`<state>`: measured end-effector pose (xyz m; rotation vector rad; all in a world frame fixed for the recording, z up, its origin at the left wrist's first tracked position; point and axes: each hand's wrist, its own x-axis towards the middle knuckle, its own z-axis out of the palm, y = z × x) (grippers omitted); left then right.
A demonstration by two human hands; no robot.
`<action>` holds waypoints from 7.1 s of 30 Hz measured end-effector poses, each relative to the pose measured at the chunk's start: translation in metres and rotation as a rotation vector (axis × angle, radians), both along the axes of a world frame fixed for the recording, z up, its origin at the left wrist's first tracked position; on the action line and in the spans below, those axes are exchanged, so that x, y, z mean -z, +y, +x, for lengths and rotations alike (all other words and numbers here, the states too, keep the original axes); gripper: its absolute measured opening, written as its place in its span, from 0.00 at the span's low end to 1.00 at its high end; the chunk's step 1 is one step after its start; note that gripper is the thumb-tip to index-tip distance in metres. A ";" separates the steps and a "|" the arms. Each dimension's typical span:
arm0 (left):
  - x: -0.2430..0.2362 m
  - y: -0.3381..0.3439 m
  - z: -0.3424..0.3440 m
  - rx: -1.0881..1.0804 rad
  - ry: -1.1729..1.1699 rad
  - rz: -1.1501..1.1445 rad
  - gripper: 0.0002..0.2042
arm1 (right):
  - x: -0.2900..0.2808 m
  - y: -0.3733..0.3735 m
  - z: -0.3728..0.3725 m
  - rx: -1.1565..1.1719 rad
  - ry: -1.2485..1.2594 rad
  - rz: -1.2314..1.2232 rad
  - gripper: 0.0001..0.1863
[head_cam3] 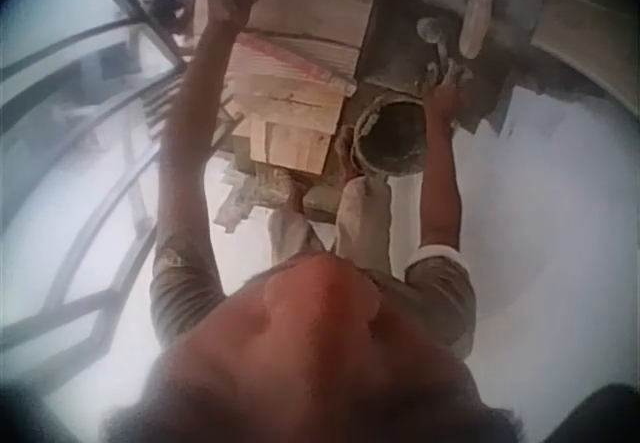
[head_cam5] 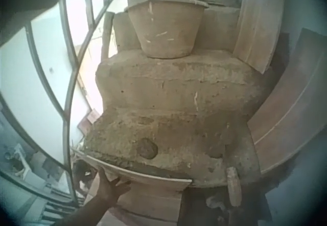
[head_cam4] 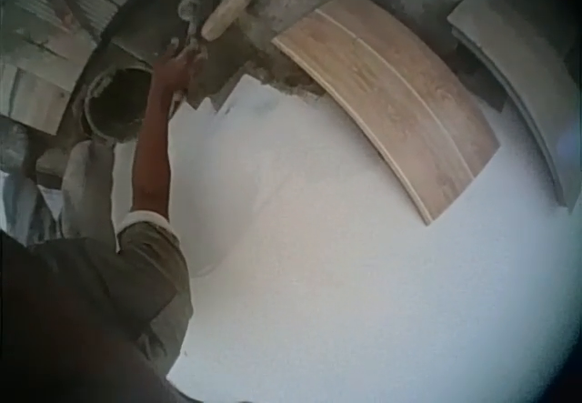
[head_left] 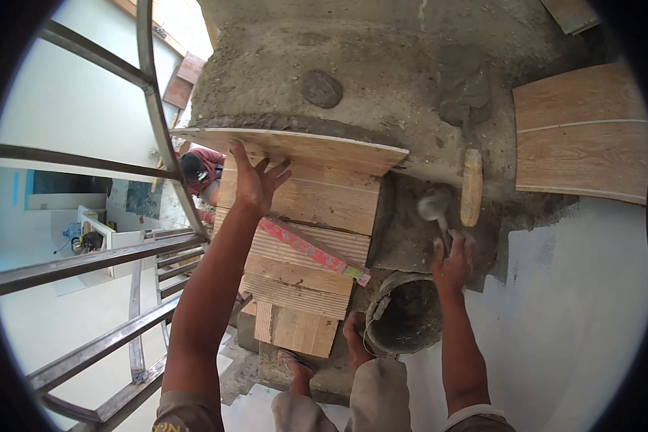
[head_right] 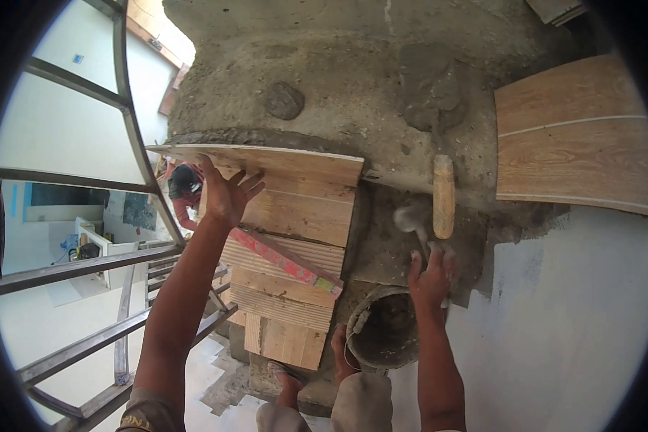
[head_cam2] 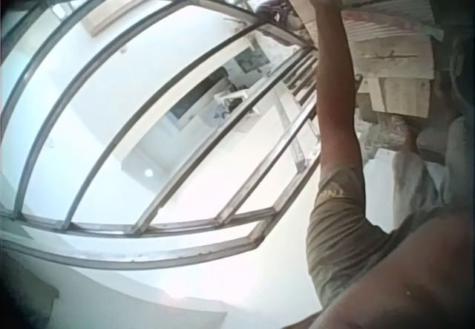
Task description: Apply mortar and install tiles on a concrete staircase.
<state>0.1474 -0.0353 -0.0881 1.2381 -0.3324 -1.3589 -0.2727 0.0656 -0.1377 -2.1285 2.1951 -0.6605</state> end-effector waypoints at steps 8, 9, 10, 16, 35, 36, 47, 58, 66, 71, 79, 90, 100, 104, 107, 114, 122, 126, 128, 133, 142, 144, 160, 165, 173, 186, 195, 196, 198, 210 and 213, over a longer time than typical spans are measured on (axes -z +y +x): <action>-0.161 0.029 0.046 -0.013 -0.957 -0.287 0.31 | -0.064 0.018 0.156 -0.436 -0.332 0.376 0.26; -0.184 0.027 0.060 -0.034 -1.222 -0.468 0.28 | -0.065 0.011 0.173 -0.493 -0.323 0.453 0.25; -0.208 0.021 0.078 -0.046 -1.606 -0.537 0.26 | -0.063 0.006 0.183 -0.548 -0.308 0.530 0.24; -0.244 -0.057 0.061 -0.256 -2.051 -0.303 0.49 | -0.025 0.009 0.203 -0.628 -0.356 0.453 0.18; -0.209 -0.143 0.114 -0.784 -1.003 -0.305 0.21 | 0.001 -0.077 0.275 -0.239 -0.958 -0.403 0.24; -0.207 -0.143 0.116 -0.794 -0.989 -0.368 0.22 | -0.001 -0.080 0.280 -0.207 -0.982 -0.413 0.19; -0.206 -0.145 0.114 -0.837 -0.992 -0.434 0.20 | -0.009 -0.092 0.301 -0.136 -1.096 -0.257 0.14; -0.201 -0.150 0.129 -0.850 -1.016 -0.452 0.17 | 0.014 -0.083 0.305 -0.098 -0.975 -0.184 0.22; -0.202 -0.147 0.112 -0.785 -1.089 -0.438 0.17 | 0.026 -0.096 0.306 -0.158 -0.962 -0.465 0.20; -0.198 -0.146 0.108 -0.765 -1.065 -0.401 0.18 | 0.036 -0.094 0.311 -0.183 -0.942 -0.407 0.18; -0.199 -0.144 0.111 -0.773 -1.135 -0.435 0.19 | 0.031 -0.091 0.305 -0.214 -0.831 -0.329 0.29; -0.197 -0.146 0.113 -0.789 -1.160 -0.426 0.19 | 0.037 -0.088 0.306 -0.235 -0.834 -0.296 0.30; -0.195 -0.146 0.104 -0.797 -1.136 -0.404 0.19 | 0.032 -0.089 0.303 -0.223 -0.878 -0.287 0.27; -0.196 -0.144 0.110 -0.799 -1.140 -0.404 0.20 | 0.028 -0.090 0.300 -0.232 -0.863 -0.273 0.26; -0.196 -0.145 0.117 -0.796 -1.136 -0.437 0.20 | 0.027 -0.092 0.297 -0.230 -0.867 -0.315 0.24; -0.199 -0.149 0.135 -0.821 -1.117 -0.479 0.20 | 0.007 -0.071 0.264 -0.235 -0.969 -0.363 0.23; -0.194 -0.154 0.123 -0.862 -1.000 -0.604 0.16 | -0.033 0.003 0.149 -0.356 -0.652 0.029 0.21; -0.197 -0.150 0.129 -0.863 -1.028 -0.556 0.17 | -0.024 0.026 0.097 -0.195 -0.479 0.272 0.19; -0.194 -0.153 0.127 -0.862 -1.034 -0.575 0.18 | -0.016 0.041 0.070 -0.081 -0.475 0.372 0.18; -0.196 -0.157 0.138 -0.880 -1.057 -0.644 0.16 | -0.015 0.031 0.060 0.082 -0.470 0.352 0.16; -0.196 -0.143 0.136 -0.813 -1.111 -0.663 0.21 | 0.006 0.025 0.034 0.141 -0.411 0.159 0.23; -0.187 -0.130 0.134 -0.736 -1.316 -0.455 0.27 | 0.027 0.025 0.020 0.205 -0.105 0.140 0.24; 0.027 0.008 -0.010 -0.058 0.065 -0.043 0.65 | 0.005 0.078 0.002 0.130 -0.299 0.348 0.23; 0.027 -0.008 -0.028 0.056 0.148 -0.051 0.71 | -0.080 0.069 0.037 -0.412 -0.158 0.436 0.18; 0.045 -0.013 -0.027 0.046 0.104 -0.150 0.70 | -0.152 -0.085 0.108 -0.875 0.339 0.017 0.16; 0.032 -0.013 -0.028 0.156 0.048 -0.041 0.67 | -0.115 -0.062 0.095 -0.893 0.260 0.038 0.17; 0.058 -0.020 -0.017 0.074 0.081 -0.073 0.72 | -0.150 -0.102 0.128 -1.286 0.439 -0.288 0.18; 0.057 -0.025 -0.025 0.083 0.091 -0.080 0.72 | -0.151 -0.112 0.127 -1.277 0.452 -0.285 0.18; 0.053 -0.030 -0.040 -0.069 0.245 -0.221 0.73 | -0.150 -0.126 0.126 -1.002 0.595 -0.150 0.18; 0.070 -0.033 -0.029 -0.047 0.083 -0.105 0.68 | -0.134 -0.109 0.106 -0.933 0.513 -0.132 0.19; 0.064 -0.025 -0.026 0.020 0.097 -0.107 0.73 | -0.128 -0.105 0.100 -0.901 0.501 -0.066 0.19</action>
